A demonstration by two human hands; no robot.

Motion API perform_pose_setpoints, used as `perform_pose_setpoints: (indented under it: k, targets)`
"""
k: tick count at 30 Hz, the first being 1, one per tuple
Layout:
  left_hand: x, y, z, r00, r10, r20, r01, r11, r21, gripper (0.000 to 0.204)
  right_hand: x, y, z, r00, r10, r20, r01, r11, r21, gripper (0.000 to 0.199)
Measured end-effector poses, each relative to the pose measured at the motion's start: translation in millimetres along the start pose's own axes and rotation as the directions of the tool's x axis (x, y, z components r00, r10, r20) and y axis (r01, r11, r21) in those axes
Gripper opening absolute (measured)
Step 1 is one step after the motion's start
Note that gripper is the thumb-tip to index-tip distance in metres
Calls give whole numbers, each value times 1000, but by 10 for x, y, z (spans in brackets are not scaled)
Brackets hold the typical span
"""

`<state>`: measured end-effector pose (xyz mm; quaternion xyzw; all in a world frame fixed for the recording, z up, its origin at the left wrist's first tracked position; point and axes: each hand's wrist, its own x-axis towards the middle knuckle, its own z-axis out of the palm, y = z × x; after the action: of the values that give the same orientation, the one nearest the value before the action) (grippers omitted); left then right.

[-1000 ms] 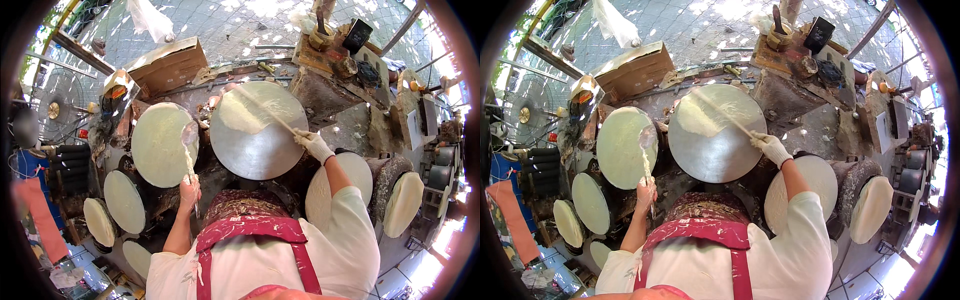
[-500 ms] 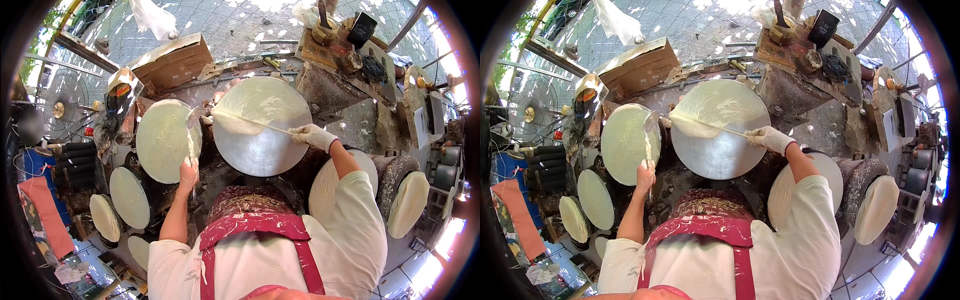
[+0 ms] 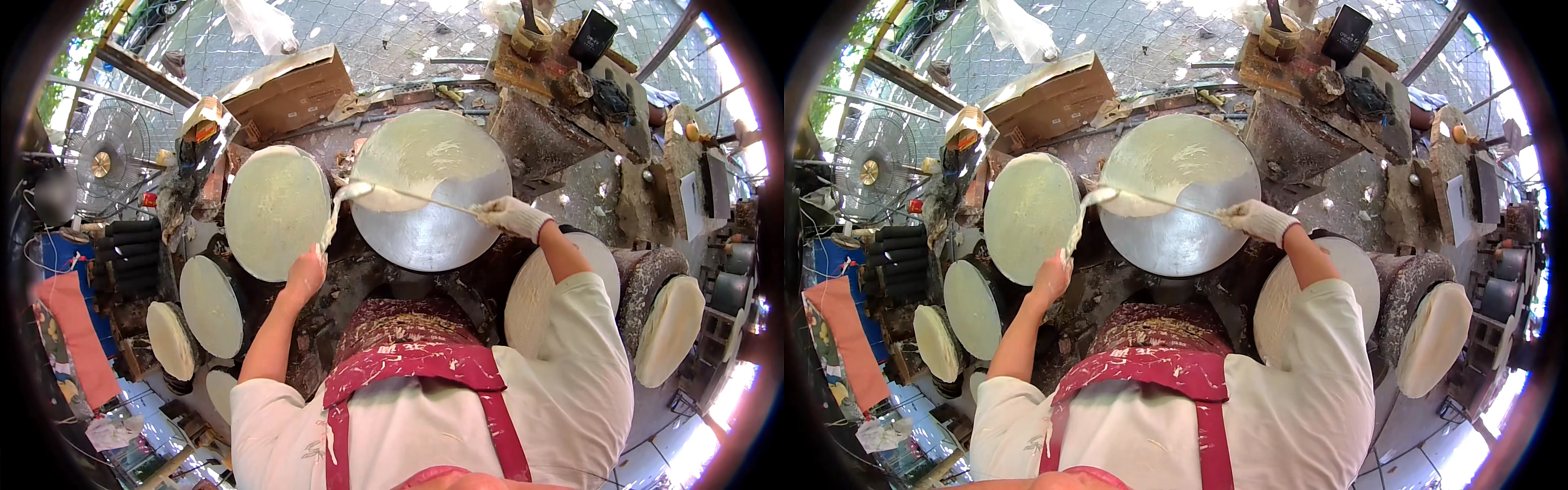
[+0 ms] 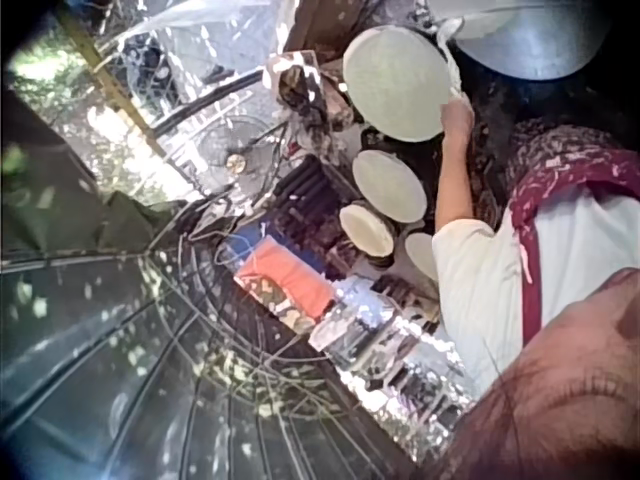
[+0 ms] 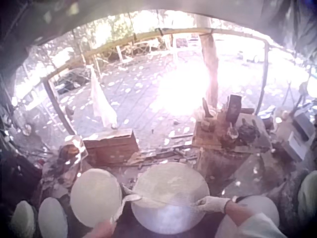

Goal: The person pours batter onto multiple hot griddles, spreads it into thin circles, and flips the pancakes as they cook. They repeatedly scoop batter from a large metal bowl and manage several pancakes at once across the cooking surface.

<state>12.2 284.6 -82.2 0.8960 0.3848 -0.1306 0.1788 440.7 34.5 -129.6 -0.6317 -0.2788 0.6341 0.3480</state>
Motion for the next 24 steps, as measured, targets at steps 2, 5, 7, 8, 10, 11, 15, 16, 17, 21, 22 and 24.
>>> perform_pose_setpoints:
  k: [2,5,7,8,10,11,15,16,17,21,22,24]
  targets:
    - [-336,23,-71,996,8,87,-9,1000,9,27,-431,-193,134,982,190,11,-189,981,-47,37]
    - [-720,68,134,982,10,186,-6,1000,-25,26,-951,5,435,986,152,-70,-143,981,130,39]
    - [-820,107,255,975,51,217,-28,994,-107,26,-1227,217,897,972,81,-220,26,895,445,36]
    - [-802,59,250,963,152,222,-107,974,-200,24,-1314,234,1190,963,121,-239,48,801,597,33]
    - [-656,-49,137,913,355,199,-262,886,-382,20,-1303,505,1632,950,287,-122,-84,613,785,24]
    - [-617,-75,-9,924,360,125,-270,850,-453,18,-1176,416,1932,934,304,-187,-19,566,824,25]
    - [-619,-517,-248,923,250,-292,-383,549,-743,16,-277,-86,2828,916,192,-353,153,645,749,29]
    - [-566,-655,-258,927,184,-328,-375,524,-765,15,1,-323,3076,889,249,-385,122,682,722,30]
    - [-495,-775,-272,926,115,-358,-367,492,-789,14,248,-537,3288,855,306,-419,84,716,693,32]
    - [-498,-1023,-589,995,100,-16,-29,134,-991,9,1637,362,3848,619,160,-769,22,975,220,35]
    - [-562,-1125,-614,996,88,4,-12,175,-984,8,1604,258,3922,544,150,-826,-97,988,116,34]
    - [-667,-1291,-535,997,79,7,-6,171,-985,9,1324,97,3933,450,267,-852,-258,952,163,38]
